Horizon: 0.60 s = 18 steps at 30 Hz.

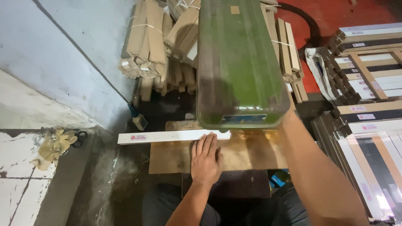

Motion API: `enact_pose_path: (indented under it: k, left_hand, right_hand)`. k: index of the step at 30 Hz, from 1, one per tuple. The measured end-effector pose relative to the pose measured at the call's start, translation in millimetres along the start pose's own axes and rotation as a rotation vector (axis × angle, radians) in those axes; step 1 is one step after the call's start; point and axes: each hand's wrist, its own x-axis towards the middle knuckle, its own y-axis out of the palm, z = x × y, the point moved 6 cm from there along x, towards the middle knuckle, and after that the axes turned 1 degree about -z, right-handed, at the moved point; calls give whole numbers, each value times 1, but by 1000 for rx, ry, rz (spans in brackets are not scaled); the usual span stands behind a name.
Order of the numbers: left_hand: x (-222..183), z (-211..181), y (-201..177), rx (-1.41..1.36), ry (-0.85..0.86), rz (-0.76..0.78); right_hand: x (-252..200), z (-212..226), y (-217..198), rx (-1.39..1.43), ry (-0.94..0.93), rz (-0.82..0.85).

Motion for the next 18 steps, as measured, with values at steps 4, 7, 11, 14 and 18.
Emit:
enact_pose_path:
  k: [4, 7, 11, 14, 18]
  left_hand:
    - [0, -4, -9, -6, 1, -37]
    - [0, -4, -8, -1, 20, -55]
    - [1, -5, -7, 13, 10, 2]
    - [0, -4, -3, 32, 6, 31]
    - [-2, -3, 2, 77, 26, -6]
  right_hand:
    - [-10, 2, -13, 110, -98, -16]
    - [-15, 11, -31, 219, -223, -40]
    - [-48, 34, -47, 192, -452, -14]
    - [-76, 47, -49, 131, -557, -45]
    - [-119, 57, -49, -17, -688, -152]
